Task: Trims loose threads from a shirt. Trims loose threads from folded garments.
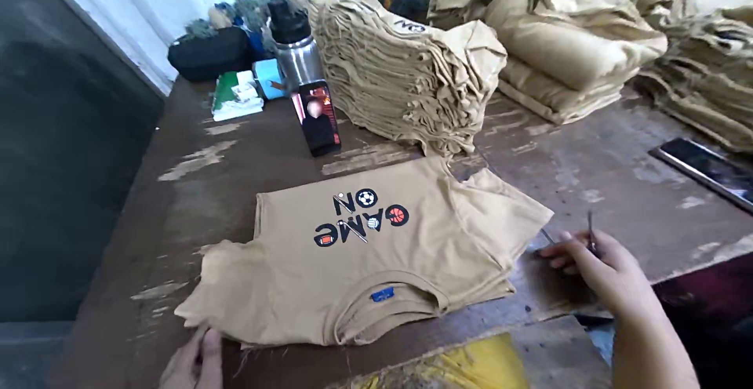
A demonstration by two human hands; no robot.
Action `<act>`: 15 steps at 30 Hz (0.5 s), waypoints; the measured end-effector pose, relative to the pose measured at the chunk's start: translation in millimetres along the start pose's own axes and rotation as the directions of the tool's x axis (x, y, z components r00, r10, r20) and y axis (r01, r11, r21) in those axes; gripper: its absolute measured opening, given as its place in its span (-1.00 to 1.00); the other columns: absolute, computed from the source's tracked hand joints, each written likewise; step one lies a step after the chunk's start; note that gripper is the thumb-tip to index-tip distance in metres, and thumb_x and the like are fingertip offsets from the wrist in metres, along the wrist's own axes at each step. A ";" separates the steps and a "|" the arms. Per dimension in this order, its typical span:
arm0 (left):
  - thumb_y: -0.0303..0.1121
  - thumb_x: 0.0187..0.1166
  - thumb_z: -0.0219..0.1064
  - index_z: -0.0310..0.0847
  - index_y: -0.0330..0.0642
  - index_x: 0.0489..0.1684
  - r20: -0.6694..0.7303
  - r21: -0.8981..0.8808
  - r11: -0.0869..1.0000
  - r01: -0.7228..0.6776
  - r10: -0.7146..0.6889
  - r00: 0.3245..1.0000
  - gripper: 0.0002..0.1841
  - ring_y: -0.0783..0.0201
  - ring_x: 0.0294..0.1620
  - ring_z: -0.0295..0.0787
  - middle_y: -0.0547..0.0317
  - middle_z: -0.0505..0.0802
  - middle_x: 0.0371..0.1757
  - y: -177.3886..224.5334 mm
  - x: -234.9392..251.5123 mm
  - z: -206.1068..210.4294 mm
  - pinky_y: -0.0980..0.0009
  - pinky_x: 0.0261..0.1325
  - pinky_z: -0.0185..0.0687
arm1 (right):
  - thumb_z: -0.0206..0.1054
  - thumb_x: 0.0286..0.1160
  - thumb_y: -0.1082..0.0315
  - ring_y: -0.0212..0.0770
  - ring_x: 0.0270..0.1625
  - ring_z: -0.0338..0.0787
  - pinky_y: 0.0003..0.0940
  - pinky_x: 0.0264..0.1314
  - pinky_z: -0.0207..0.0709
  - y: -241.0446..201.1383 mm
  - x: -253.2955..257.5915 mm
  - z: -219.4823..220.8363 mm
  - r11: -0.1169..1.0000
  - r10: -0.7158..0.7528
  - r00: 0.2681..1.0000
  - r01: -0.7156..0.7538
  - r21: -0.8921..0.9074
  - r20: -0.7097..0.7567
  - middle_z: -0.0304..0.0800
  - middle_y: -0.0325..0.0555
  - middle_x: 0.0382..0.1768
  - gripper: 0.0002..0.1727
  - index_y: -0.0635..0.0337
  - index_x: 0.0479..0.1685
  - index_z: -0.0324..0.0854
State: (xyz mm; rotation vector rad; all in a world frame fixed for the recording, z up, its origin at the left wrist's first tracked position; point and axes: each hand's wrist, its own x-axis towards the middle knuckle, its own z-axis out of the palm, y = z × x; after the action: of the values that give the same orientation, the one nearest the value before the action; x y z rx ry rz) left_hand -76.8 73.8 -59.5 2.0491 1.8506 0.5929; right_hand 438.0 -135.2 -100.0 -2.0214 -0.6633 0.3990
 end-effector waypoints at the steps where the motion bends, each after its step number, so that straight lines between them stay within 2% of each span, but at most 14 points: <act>1: 0.01 0.83 0.02 0.42 -0.52 0.60 -0.014 -0.076 0.997 0.002 -0.003 1.000 -0.32 -0.42 0.35 0.66 -0.57 0.72 0.29 2.9 5.9 7.2 -0.29 0.47 0.42 | 0.11 0.76 0.16 -0.37 -0.34 0.88 -0.44 -0.26 0.76 -6.4 3.9 9.8 0.992 0.027 0.999 -0.030 0.123 0.022 0.91 -0.12 -0.19 -0.65 0.34 0.13 0.42; 3: -0.07 0.76 0.17 0.05 -0.45 0.82 -0.053 -0.251 0.967 0.048 -0.063 0.997 -0.22 -0.26 0.36 0.66 -0.58 0.61 0.44 14.1 19.1 17.5 -0.10 0.45 0.48 | 0.15 0.74 0.34 -0.29 -0.28 0.93 -0.41 -0.21 0.82 -21.7 10.0 30.4 0.931 0.093 0.994 -0.110 0.347 0.064 0.89 -0.07 -0.08 -0.77 0.28 0.15 0.29; 5: -0.23 0.63 0.32 -0.36 -0.32 0.91 -0.055 -0.500 0.862 0.081 -0.124 0.991 -0.03 0.04 0.58 0.50 -0.48 0.29 0.72 22.4 35.2 23.0 0.23 0.54 0.49 | 0.17 0.72 0.43 -0.23 -0.31 0.92 -0.37 -0.26 0.85 -28.1 18.0 43.8 0.862 0.147 0.987 -0.159 0.481 0.062 0.80 -0.04 -0.08 -0.71 0.28 0.27 0.23; 6: -0.32 0.57 0.34 -0.40 -0.25 0.92 -0.045 -0.624 0.777 0.085 -0.144 0.989 0.00 0.18 0.62 0.45 -0.34 0.21 0.79 23.8 43.2 25.3 0.32 0.51 0.52 | 0.21 0.69 0.46 -0.25 -0.33 0.90 -0.37 -0.29 0.85 -30.1 20.9 47.5 0.847 0.156 0.987 -0.157 0.507 0.045 0.77 -0.06 -0.12 -0.64 0.31 0.35 0.24; 8: -0.49 0.51 0.28 -0.30 -0.22 0.89 -0.023 -0.786 0.611 0.090 -0.174 0.984 -0.07 0.32 0.45 0.60 -0.17 0.33 0.70 27.9 55.7 25.0 0.38 0.31 0.68 | 0.28 0.61 0.49 -0.36 -0.39 0.83 -0.48 -0.36 0.76 -35.1 25.5 52.2 0.847 0.140 0.990 -0.137 0.514 0.033 0.73 -0.17 -0.23 -0.60 0.27 0.32 0.24; 10: -0.55 0.50 0.19 -0.32 -0.18 0.90 -0.008 -0.833 0.548 0.080 -0.156 0.988 -0.09 0.38 0.37 0.64 -0.10 0.35 0.67 35.2 63.3 14.7 0.41 0.24 0.71 | 0.36 0.51 0.51 -0.44 -0.44 0.78 -0.55 -0.38 0.69 -37.9 33.7 55.3 0.876 0.097 0.995 -0.100 0.472 0.031 0.74 -0.24 -0.31 -0.57 0.26 0.25 0.24; 11: -0.56 0.49 0.17 -0.32 -0.15 0.90 -0.016 -0.838 0.542 0.060 -0.133 0.991 -0.09 0.40 0.34 0.67 -0.05 0.38 0.65 39.5 67.3 8.4 0.42 0.19 0.73 | 0.42 0.44 0.51 -0.44 -0.42 0.76 -0.53 -0.36 0.68 -38.2 39.5 56.9 0.910 0.077 0.997 -0.080 0.406 0.024 0.73 -0.20 -0.27 -0.49 0.32 0.29 0.24; 13: -0.57 0.49 0.15 -0.33 -0.08 0.90 -0.021 -0.848 0.529 0.022 -0.076 0.997 -0.09 0.43 0.31 0.69 0.02 0.41 0.63 52.3 75.0 -3.5 0.43 0.17 0.75 | 0.56 0.27 0.49 -0.29 -0.19 0.76 -0.34 -0.15 0.71 -37.1 51.5 60.0 0.978 0.050 0.998 -0.058 0.201 0.046 0.67 0.07 0.02 -0.19 0.49 0.51 0.16; 14: -0.57 0.51 0.14 -0.35 -0.05 0.90 -0.020 -0.851 0.526 0.009 -0.050 0.999 -0.09 0.44 0.29 0.70 0.04 0.42 0.62 60.8 78.6 -9.1 0.45 0.16 0.75 | 0.60 0.17 0.49 -0.19 -0.06 0.76 -0.24 -0.03 0.71 -37.0 56.5 62.5 0.989 0.041 0.997 -0.049 0.137 0.061 0.64 0.17 0.12 -0.10 0.50 0.56 0.15; 15: -0.58 0.54 0.13 -0.33 0.00 0.90 -0.019 -0.852 0.524 0.003 -0.036 0.999 -0.11 0.47 0.22 0.73 0.08 0.47 0.58 69.8 82.8 -14.4 0.48 0.09 0.76 | 0.60 0.08 0.49 -0.15 -0.02 0.75 -0.20 0.00 0.70 -38.0 60.5 65.1 0.992 0.018 0.998 -0.025 0.125 0.059 0.63 0.19 0.15 -0.08 0.48 0.55 0.17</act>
State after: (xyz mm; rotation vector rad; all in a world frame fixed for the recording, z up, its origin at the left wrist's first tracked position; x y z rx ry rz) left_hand -17.5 147.5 -4.8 1.3122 1.1581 1.2378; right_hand 441.3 -38.6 -101.1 -1.9050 -0.6359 0.5013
